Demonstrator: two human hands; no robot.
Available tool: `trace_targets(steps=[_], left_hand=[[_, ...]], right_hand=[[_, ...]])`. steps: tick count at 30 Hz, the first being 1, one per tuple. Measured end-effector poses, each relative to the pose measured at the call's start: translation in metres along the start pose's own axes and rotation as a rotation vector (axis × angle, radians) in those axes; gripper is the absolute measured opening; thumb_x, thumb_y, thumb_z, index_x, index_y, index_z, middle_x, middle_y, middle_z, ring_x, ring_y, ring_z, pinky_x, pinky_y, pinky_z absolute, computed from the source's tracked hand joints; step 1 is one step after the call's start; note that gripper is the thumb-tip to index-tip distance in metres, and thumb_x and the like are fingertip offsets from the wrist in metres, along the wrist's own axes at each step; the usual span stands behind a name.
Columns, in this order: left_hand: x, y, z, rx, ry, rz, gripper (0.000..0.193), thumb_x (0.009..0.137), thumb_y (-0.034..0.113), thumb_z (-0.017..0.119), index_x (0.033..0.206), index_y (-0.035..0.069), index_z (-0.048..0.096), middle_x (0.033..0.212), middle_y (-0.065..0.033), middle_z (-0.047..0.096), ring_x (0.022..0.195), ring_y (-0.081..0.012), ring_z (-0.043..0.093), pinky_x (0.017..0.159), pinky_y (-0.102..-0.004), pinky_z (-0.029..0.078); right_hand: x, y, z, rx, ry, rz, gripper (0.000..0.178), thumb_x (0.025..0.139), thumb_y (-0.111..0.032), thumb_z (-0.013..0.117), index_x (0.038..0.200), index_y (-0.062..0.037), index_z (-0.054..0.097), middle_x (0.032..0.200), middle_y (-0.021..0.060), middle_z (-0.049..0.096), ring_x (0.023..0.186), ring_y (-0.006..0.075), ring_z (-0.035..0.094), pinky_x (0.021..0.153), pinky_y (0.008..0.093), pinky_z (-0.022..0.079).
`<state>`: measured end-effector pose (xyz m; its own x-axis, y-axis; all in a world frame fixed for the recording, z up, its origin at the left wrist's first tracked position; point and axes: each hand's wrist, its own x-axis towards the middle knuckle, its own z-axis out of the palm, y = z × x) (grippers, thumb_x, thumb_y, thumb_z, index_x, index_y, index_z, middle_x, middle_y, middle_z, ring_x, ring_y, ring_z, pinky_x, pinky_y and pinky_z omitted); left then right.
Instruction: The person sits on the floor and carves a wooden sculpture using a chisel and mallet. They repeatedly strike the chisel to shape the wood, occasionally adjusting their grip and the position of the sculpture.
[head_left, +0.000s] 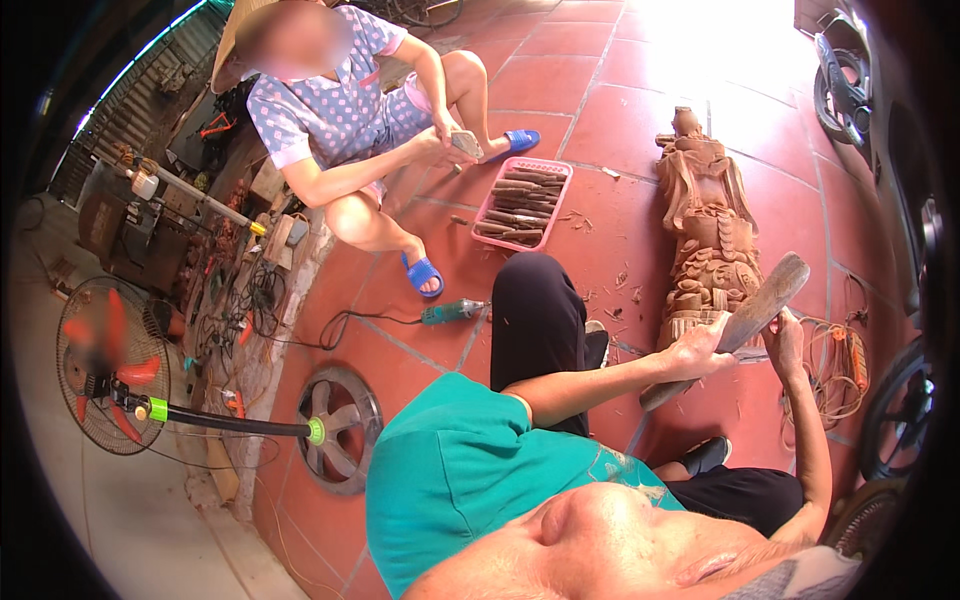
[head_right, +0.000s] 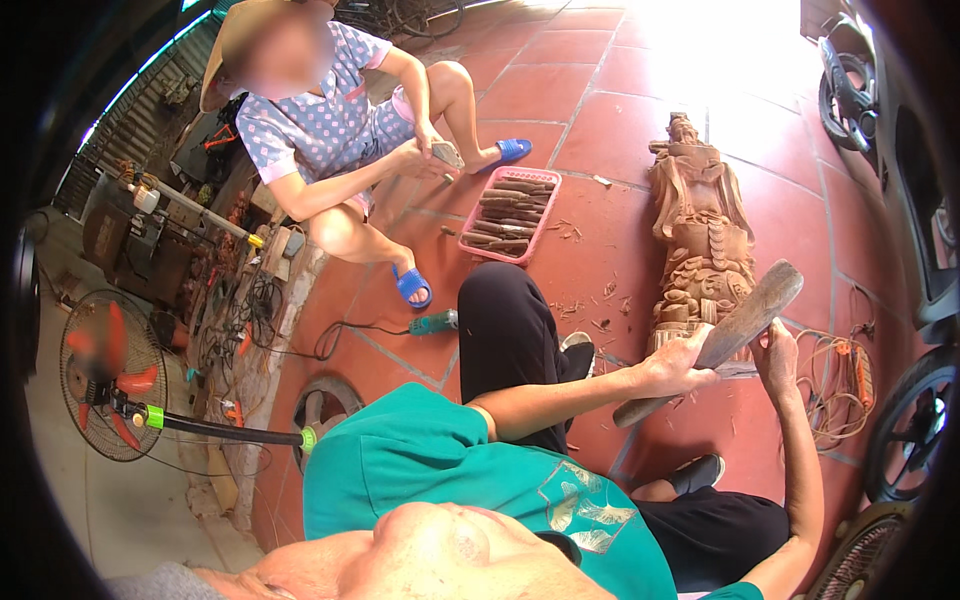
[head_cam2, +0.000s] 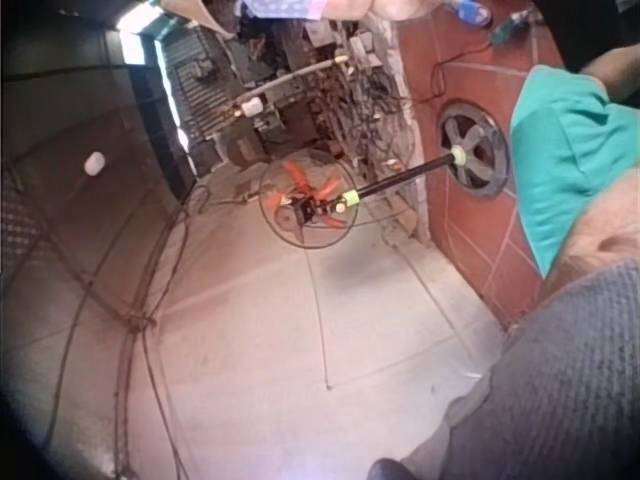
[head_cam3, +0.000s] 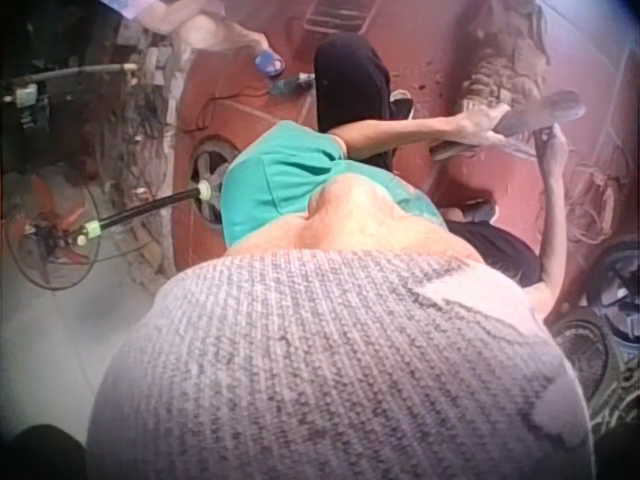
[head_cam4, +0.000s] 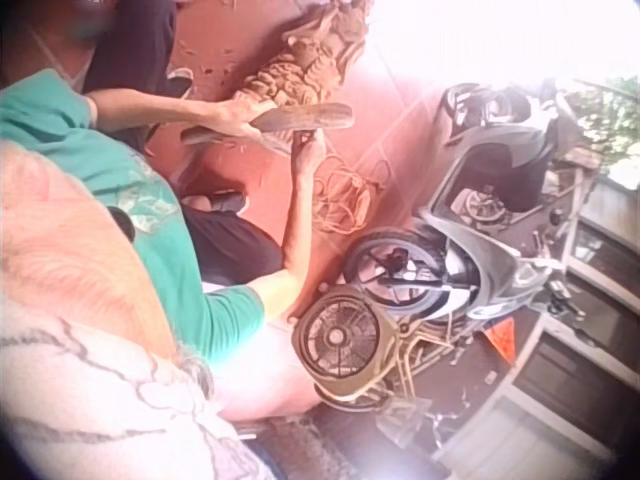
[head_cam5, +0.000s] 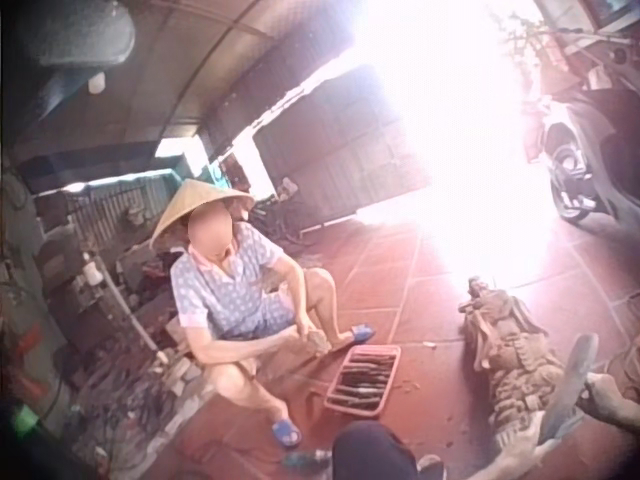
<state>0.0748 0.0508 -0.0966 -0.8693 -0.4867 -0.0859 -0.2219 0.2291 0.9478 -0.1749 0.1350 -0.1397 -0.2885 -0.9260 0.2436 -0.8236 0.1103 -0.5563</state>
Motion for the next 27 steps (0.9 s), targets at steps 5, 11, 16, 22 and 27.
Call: trace_targets(steps=[5, 11, 16, 22, 27], left_hand=[[-0.002, 0.001, 0.000, -0.025, 0.005, 0.042, 0.065, 0.085, 0.018, 0.067, 0.137, -0.003, 0.034, 0.092, -0.0341, 0.066, 0.081, -0.0447, 0.070, 0.072, -0.0520, 0.056], [-0.002, -0.003, 0.001, 0.010, 0.000, 0.054, 0.066, 0.085, 0.019, 0.067, 0.138, -0.003, 0.034, 0.094, -0.0343, 0.066, 0.083, -0.0457, 0.070, 0.074, -0.0518, 0.056], [-0.001, -0.008, 0.004, 0.032, 0.023, 0.078, 0.067, 0.084, 0.020, 0.068, 0.138, -0.002, 0.034, 0.096, -0.0347, 0.066, 0.087, -0.0461, 0.069, 0.076, -0.0521, 0.055], [-0.002, 0.006, -0.001, -0.004, -0.033, 0.001, 0.067, 0.084, 0.021, 0.069, 0.137, -0.002, 0.034, 0.098, -0.0357, 0.066, 0.091, -0.0479, 0.068, 0.082, -0.0532, 0.054], [0.003, -0.017, 0.009, 0.042, 0.054, 0.143, 0.064, 0.086, 0.016, 0.068, 0.137, -0.001, 0.033, 0.086, -0.0289, 0.066, 0.069, -0.0373, 0.071, 0.069, -0.0486, 0.057]], right_hand=[[-0.001, 0.003, 0.002, 0.041, 0.001, 0.037, 0.023, 0.086, -0.010, 0.072, 0.106, -0.0018, 0.066, 0.091, 0.0187, 0.071, 0.079, 0.0320, 0.070, 0.070, 0.0400, 0.056], [-0.003, 0.005, 0.003, 0.045, 0.004, 0.041, 0.024, 0.086, -0.010, 0.072, 0.107, -0.0017, 0.066, 0.092, 0.0182, 0.071, 0.078, 0.0305, 0.071, 0.069, 0.0391, 0.056], [-0.004, 0.002, 0.003, 0.051, 0.010, 0.042, 0.025, 0.085, -0.009, 0.072, 0.108, -0.0016, 0.065, 0.092, 0.0181, 0.071, 0.078, 0.0302, 0.071, 0.069, 0.0391, 0.056], [-0.004, 0.009, 0.003, 0.006, 0.004, 0.051, 0.025, 0.085, -0.009, 0.071, 0.109, -0.0017, 0.064, 0.092, 0.0182, 0.070, 0.078, 0.0303, 0.071, 0.069, 0.0396, 0.056], [-0.004, 0.000, 0.001, 0.004, 0.002, 0.027, 0.025, 0.086, -0.009, 0.071, 0.108, -0.0014, 0.064, 0.092, 0.0186, 0.070, 0.078, 0.0306, 0.070, 0.068, 0.0404, 0.055]])
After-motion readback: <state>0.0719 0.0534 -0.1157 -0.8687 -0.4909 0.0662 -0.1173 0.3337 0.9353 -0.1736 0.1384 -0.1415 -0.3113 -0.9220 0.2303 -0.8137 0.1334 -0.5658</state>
